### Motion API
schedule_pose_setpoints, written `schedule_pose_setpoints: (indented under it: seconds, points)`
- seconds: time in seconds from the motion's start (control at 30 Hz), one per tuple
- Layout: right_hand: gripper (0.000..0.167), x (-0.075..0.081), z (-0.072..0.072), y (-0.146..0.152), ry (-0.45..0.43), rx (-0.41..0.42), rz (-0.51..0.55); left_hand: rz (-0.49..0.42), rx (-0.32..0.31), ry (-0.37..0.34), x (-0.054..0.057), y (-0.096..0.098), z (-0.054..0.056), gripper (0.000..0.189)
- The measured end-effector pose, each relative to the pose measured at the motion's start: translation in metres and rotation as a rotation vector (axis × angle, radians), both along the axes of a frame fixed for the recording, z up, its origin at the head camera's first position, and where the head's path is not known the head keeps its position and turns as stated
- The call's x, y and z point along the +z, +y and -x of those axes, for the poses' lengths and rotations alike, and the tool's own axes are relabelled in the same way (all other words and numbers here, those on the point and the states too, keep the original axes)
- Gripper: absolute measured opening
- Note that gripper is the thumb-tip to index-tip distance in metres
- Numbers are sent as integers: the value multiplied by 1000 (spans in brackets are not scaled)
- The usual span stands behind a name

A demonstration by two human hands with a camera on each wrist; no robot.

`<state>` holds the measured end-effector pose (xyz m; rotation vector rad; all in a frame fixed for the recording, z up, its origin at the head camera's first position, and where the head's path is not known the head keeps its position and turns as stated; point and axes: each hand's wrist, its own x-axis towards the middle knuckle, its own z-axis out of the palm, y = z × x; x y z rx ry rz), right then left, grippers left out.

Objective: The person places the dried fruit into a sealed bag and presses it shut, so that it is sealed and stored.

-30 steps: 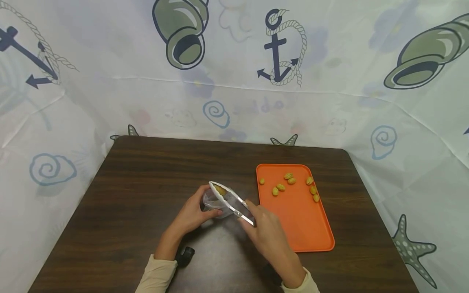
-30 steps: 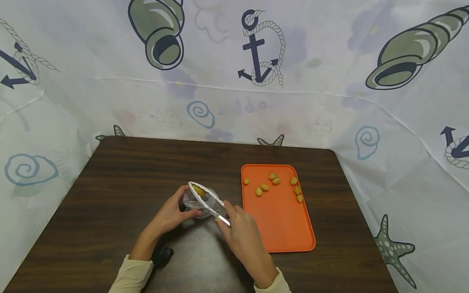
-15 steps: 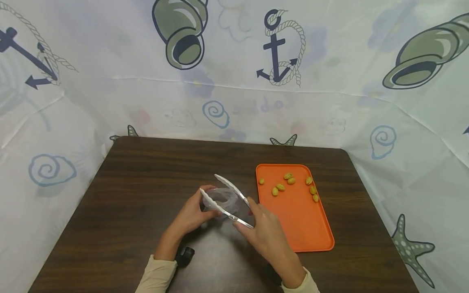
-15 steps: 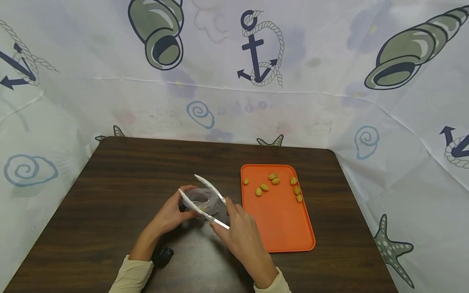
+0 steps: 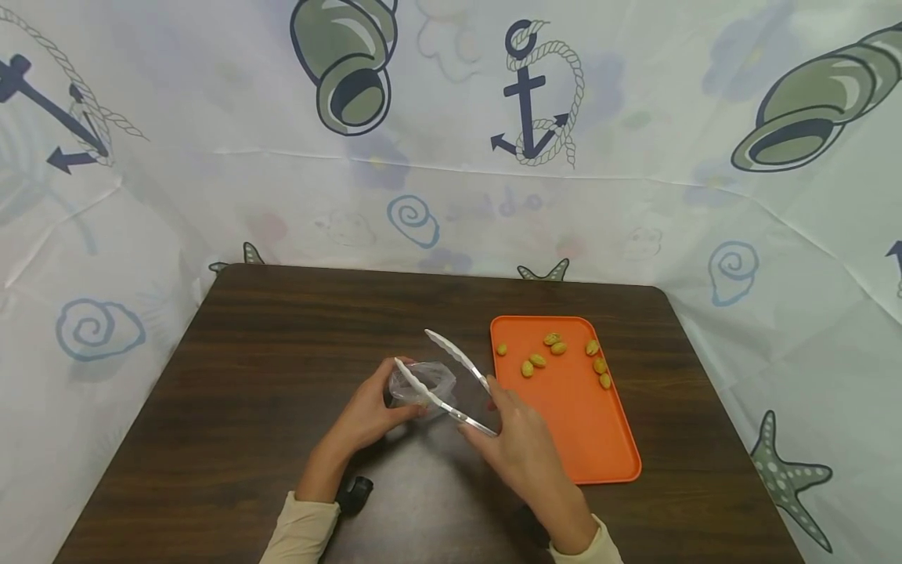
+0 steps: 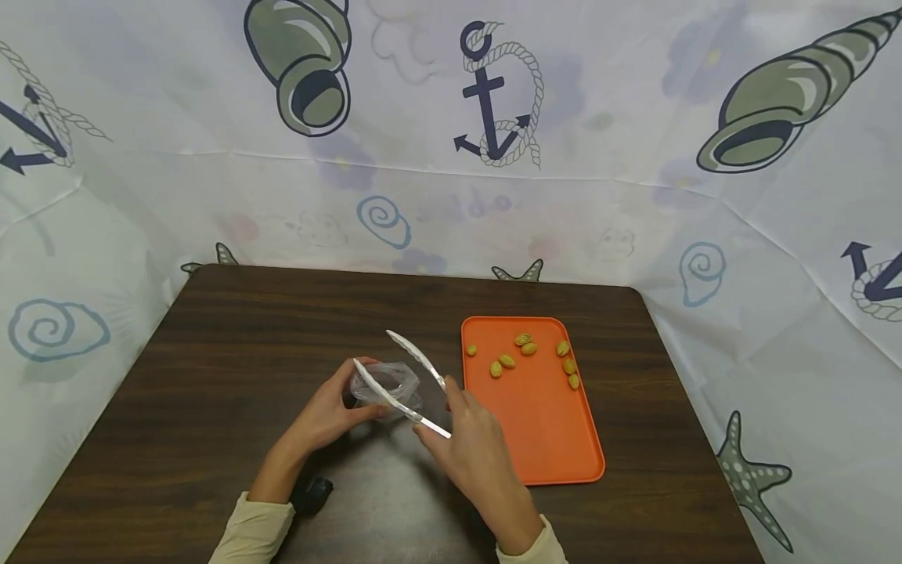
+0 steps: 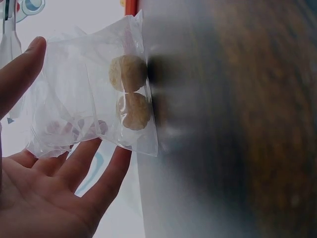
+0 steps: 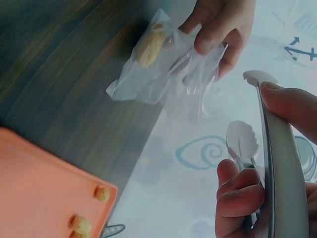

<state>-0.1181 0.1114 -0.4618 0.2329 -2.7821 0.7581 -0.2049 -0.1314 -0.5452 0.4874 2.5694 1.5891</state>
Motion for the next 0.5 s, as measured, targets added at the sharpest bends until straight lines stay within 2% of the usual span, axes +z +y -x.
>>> schedule_pose_setpoints:
  seconds: [0.13,0.37,0.5]
  points:
    - [60,0,0,7,-1,-24,6,25,9,-15,1,0,0,77]
    - [58,3,-1,20,-84,-83,74,37,-1,-25,1,0,1,79]
    - [60,4,0,28,-119,-126,74,46,-1,-23,1,0,0,80]
